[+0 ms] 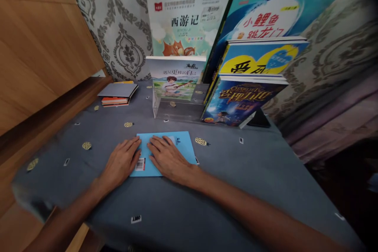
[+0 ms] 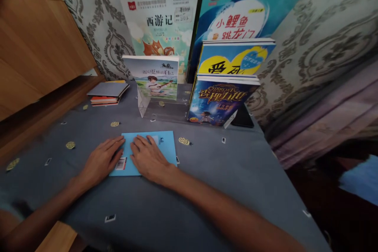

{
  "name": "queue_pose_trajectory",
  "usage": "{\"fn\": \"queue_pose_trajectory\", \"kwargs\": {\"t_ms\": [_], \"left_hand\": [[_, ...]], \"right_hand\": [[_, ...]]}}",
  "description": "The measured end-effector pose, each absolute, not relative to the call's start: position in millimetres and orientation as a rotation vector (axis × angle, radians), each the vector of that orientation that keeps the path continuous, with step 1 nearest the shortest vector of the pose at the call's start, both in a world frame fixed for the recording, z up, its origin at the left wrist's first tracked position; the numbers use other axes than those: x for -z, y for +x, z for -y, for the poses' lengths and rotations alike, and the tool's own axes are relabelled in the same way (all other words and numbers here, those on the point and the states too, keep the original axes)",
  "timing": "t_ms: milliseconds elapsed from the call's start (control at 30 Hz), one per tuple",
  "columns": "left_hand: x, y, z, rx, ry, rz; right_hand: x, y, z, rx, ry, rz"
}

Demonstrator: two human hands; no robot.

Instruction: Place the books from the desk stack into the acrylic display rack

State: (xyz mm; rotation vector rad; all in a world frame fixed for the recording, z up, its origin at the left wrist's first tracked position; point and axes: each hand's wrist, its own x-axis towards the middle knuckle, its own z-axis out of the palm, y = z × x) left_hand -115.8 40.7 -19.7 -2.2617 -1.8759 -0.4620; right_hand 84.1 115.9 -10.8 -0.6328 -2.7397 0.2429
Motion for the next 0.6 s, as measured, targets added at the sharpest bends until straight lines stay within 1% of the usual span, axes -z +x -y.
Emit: {"fn": "queue_pose_trajectory", "kwargs": {"t_ms": [200,400,600], "left_hand": [[19,-117,-47,0.451,-2.281,1.973],[23,-119,-50,0.531,-2.281,1.927],[24,-121,-50,0.511,-2.277,1.865]], "right_hand": [[9,84,-116,-0.248,-0.627,2.782],[5,80,-116,-0.292,-0.644,2.826],[4,96,-119,-0.28,-0.836,2.82]]}}
